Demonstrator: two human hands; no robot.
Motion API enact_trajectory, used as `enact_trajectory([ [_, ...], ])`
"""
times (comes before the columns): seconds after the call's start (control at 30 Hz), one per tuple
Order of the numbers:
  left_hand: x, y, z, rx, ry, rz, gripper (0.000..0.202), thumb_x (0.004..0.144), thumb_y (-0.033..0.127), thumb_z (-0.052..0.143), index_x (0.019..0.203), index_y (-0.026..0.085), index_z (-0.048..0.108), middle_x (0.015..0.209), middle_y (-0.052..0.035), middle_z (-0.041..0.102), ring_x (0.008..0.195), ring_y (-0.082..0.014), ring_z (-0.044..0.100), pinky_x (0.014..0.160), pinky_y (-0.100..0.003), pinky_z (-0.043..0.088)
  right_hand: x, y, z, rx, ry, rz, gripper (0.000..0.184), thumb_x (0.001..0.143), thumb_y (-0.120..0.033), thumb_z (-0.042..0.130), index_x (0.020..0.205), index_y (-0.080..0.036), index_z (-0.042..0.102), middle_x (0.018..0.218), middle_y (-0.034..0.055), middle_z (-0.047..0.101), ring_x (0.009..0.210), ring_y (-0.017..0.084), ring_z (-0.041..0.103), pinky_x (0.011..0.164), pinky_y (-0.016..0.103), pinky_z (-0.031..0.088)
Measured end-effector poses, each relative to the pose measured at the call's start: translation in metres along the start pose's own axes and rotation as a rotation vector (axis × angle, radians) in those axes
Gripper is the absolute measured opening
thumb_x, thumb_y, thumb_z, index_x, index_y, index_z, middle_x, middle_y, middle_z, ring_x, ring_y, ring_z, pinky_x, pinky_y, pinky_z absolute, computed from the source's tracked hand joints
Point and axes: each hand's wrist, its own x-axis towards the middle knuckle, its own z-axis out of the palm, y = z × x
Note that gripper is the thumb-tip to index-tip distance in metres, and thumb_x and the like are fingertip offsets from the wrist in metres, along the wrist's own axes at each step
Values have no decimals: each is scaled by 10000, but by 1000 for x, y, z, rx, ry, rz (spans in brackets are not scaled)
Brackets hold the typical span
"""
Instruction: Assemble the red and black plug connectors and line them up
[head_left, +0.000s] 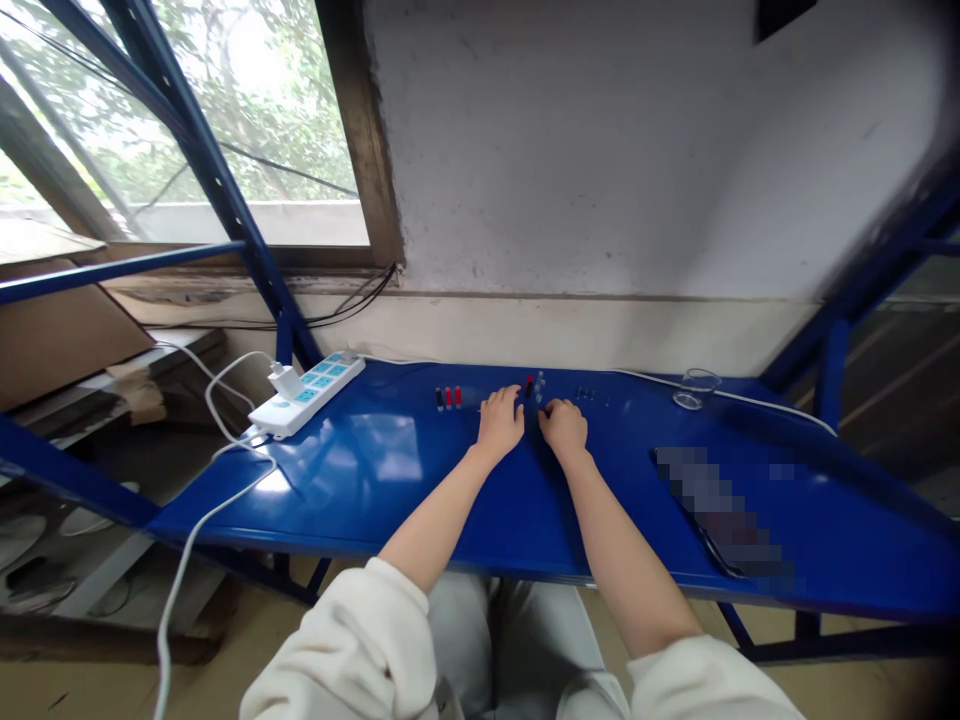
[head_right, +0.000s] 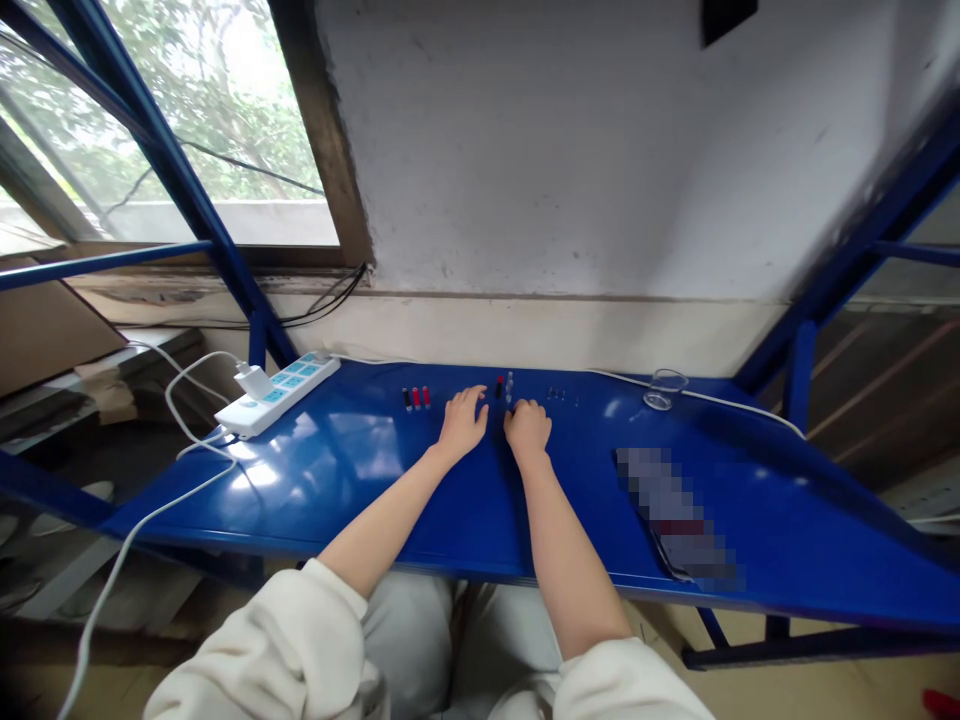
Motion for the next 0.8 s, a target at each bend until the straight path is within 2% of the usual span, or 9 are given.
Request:
enact_trajectory([
  [0.2, 2, 0, 1, 149, -153, 32, 521, 847, 197, 315, 1352, 223, 191, 1266, -102, 416, 1102, -234, 395, 855, -382, 340, 4, -3, 7, 22, 5, 67, 239, 783, -288, 473, 938, -159, 601, 1006, 122, 568, 963, 255, 502, 724, 345, 383],
  [0.4, 15, -2, 10, 265, -222, 28, 584, 843, 177, 304, 1380, 278, 97, 1324, -94, 356, 1122, -249, 373, 870, -410, 324, 6, -2, 9, 51, -11, 84, 262, 781, -292, 460, 965, -167, 599, 1014, 118, 569, 966, 254, 495, 736, 353, 377],
  [0.47, 19, -5, 15, 286, -249, 39, 574, 842, 168, 306, 1375, 282, 126, 1329, -97, 349, 1121, -256, 375, 864, -422, 326, 6, -1, 10, 57, -5, 82, 262, 777, -290, 461, 962, -169, 603, 1007, 116, 573, 960, 254, 497, 732, 353, 375],
  [0.57, 23, -7, 21, 306, -258, 66, 502, 845, 150, 301, 1334, 257, 262, 1293, -103, 394, 1094, -258, 399, 847, -422, 333, 7, 0, 11, 68, -1, 82, 269, 776, -291, 462, 969, -167, 604, 1004, 120, 575, 953, 255, 501, 733, 356, 370],
  [0.7, 29, -5, 23, 303, -164, 100, 344, 845, 137, 328, 1163, 183, 454, 1070, -102, 545, 976, -236, 476, 809, -383, 351, 8, 0, 14, 81, 8, 86, 279, 775, -297, 464, 976, -163, 604, 1003, 128, 574, 952, 261, 503, 736, 366, 364],
  [0.8, 32, -6, 22, 266, -134, 69, 207, 832, 130, 371, 976, 146, 519, 921, -97, 581, 868, -219, 524, 753, -348, 372, 10, 1, 16, 90, 11, 90, 282, 768, -294, 470, 981, -166, 604, 1002, 124, 574, 957, 264, 499, 739, 373, 362],
])
